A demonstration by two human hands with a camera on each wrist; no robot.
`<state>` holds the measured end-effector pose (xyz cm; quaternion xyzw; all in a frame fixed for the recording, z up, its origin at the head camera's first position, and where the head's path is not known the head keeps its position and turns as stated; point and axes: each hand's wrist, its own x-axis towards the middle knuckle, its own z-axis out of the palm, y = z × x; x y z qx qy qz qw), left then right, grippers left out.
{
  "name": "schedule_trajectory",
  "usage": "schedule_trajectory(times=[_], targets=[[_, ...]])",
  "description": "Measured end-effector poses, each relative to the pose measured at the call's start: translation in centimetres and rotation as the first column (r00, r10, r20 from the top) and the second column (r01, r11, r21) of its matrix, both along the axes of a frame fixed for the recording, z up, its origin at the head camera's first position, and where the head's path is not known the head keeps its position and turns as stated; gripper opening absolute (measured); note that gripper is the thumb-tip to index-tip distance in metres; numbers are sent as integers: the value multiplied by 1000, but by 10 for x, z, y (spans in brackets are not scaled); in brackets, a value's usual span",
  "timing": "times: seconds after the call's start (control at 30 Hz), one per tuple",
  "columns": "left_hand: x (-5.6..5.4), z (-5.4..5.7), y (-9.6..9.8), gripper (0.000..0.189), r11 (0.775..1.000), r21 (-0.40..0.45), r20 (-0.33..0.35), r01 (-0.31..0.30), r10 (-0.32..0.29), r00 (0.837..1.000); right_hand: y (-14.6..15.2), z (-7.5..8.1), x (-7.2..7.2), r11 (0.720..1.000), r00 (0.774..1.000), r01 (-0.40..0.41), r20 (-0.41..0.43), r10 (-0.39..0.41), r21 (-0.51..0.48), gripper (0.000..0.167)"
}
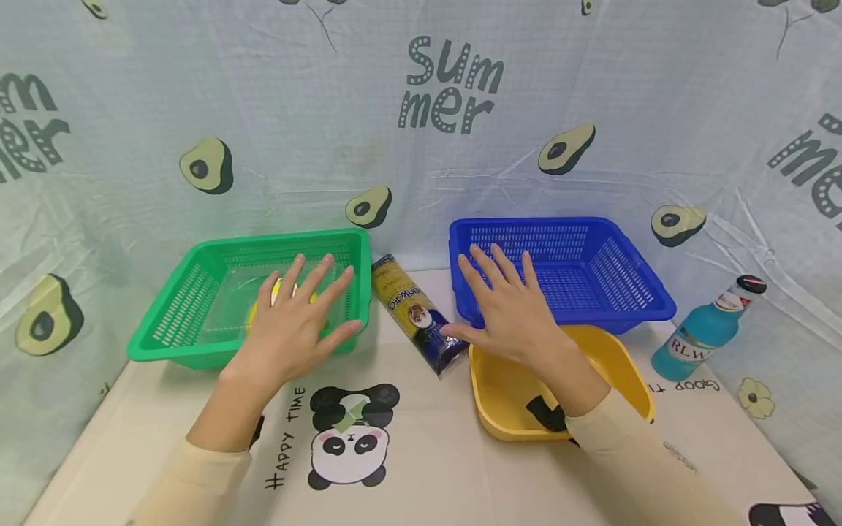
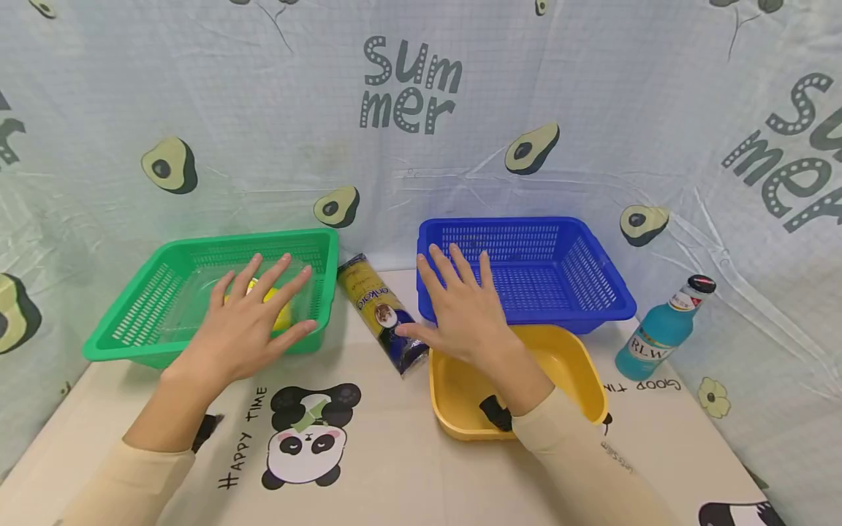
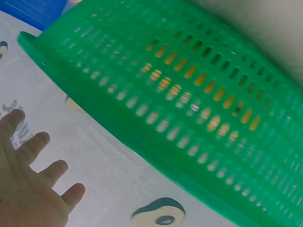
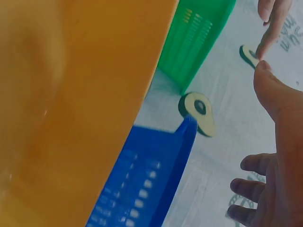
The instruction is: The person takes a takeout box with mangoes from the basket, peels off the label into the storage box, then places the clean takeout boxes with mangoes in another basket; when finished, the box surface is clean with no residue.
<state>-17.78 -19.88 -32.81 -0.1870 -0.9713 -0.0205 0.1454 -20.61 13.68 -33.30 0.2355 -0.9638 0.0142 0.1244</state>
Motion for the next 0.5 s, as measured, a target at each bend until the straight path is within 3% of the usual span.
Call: schedule_trajectory(times=[0.5], targets=[[3,-3,-39,77,997,49,62,-65,62,996,-45,-9,-6,989,991,-130,27,132,-71,104]])
